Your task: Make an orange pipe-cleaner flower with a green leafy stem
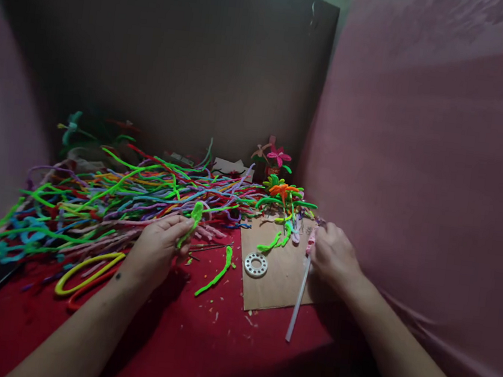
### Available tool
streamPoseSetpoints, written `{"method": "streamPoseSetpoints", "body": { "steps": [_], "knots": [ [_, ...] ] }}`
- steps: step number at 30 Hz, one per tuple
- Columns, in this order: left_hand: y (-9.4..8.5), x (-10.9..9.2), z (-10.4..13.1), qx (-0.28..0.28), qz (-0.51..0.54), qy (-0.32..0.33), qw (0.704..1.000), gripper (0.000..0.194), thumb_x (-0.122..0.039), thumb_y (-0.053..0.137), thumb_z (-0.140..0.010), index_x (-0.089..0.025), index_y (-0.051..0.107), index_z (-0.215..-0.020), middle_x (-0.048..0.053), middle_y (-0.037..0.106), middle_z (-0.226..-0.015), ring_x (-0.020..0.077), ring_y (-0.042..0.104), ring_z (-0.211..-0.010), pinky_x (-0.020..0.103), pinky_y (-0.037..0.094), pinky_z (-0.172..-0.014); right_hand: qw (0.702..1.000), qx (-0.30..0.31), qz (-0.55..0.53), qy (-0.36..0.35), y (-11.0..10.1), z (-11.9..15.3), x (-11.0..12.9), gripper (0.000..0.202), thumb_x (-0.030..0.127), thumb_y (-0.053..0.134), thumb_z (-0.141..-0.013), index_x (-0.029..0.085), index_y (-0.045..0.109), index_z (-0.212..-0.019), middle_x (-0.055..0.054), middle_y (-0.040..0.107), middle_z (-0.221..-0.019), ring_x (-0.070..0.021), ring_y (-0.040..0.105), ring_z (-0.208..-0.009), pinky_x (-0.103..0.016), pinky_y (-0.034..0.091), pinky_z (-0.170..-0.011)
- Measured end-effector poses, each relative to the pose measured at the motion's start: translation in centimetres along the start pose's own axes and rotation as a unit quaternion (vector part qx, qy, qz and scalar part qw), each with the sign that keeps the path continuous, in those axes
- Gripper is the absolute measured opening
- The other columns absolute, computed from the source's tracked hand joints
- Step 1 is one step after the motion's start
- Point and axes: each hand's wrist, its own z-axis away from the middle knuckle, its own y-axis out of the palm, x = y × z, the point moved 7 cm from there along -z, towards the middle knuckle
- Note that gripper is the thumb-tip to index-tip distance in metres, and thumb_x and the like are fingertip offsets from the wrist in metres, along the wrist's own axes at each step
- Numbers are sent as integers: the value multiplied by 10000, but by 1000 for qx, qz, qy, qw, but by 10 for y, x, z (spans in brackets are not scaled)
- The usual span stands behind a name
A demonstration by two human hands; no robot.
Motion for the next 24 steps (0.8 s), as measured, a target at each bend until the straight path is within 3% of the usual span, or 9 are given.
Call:
{"method": "streamPoseSetpoints", "body": {
  "steps": [1, 4, 7, 9, 12, 17, 20, 23, 24],
  "knots": [
    [1, 1, 0, 0, 0, 1, 1000, 213, -329, 605, -693, -167, 498, -606, -73, 422, -410, 51, 347, -333, 146, 281, -313, 998, -17, -49, -28, -7, 1, 24, 199, 176, 428, -798, 132, 588, -907, -146, 567, -933, -238, 516, -890, -312, 370, -738],
    [3, 3, 1, 5, 0, 3, 1000, 227, -342, 620, -681, -163, 503, -603, -62, 454, -426, 52, 367, -341, 148, 285, -318, 965, 116, -190, -140, -1, 4, 107, 176, 231, 441, -813, 171, 604, -841, -86, 628, -863, -188, 562, -792, -275, 382, -697],
    [5, 5, 0, 13, 4, 3, 1000, 223, -354, 619, -679, -156, 528, -632, -51, 494, -459, 60, 398, -349, 162, 309, -328, 959, 128, -219, -130, 5, -2, 156, 205, 245, 509, -766, 138, 586, -923, -133, 640, -921, -228, 576, -827, -292, 378, -680],
    [6, 6, -1, 19, 11, 2, 1000, 206, -342, 612, -679, -156, 531, -642, -47, 513, -477, 67, 418, -356, 178, 336, -343, 956, 128, -235, -119, 15, -9, 170, 177, 151, 507, -732, 129, 593, -885, -139, 650, -874, -227, 586, -806, -288, 377, -663],
    [6, 8, -2, 20, 19, -6, 1000, 167, -307, 605, -660, -155, 536, -666, -34, 547, -526, 88, 473, -396, 198, 373, -373, 944, 121, -291, -99, 23, -20, 170, 155, 84, 495, -702, 125, 601, -808, -123, 651, -792, -212, 591, -747, -284, 381, -633],
    [1, -1, -2, -6, 21, 12, 1000, 98, -210, 608, -622, -147, 557, -677, -53, 526, -554, 53, 456, -466, 151, 358, -446, 880, 137, -446, -86, 14, -38, 156, 113, 226, 520, -752, 141, 570, -806, 1, 572, -600, -109, 517, -493, -228, 396, -488],
    [1, -8, 2, -15, 13, 18, 1000, 96, -220, 606, -639, -157, 534, -645, -87, 436, -473, 37, 347, -396, 146, 286, -392, 798, 142, -582, -67, 9, -43, 149, 171, 313, 552, -744, 150, 527, -787, 46, 505, -554, -75, 449, -405, -217, 383, -418],
    [10, -6, 8, -4, -20, -10, 1000, 153, -280, 616, -659, -167, 515, -636, -97, 394, -428, 42, 313, -349, 157, 246, -352, 650, 145, -746, -11, 15, -41, 144, 210, 297, 668, -662, 147, 527, -702, 62, 479, -509, -55, 409, -378, -200, 337, -381],
    [13, -4, 11, 1, -37, -19, 999, 169, -296, 618, -664, -170, 510, -632, -97, 395, -421, 42, 311, -335, 159, 241, -343, 616, 144, -775, 3, 17, -39, 143, 214, 283, 692, -645, 143, 536, -688, 62, 485, -502, -50, 401, -375, -193, 319, -374]
  ]
}}
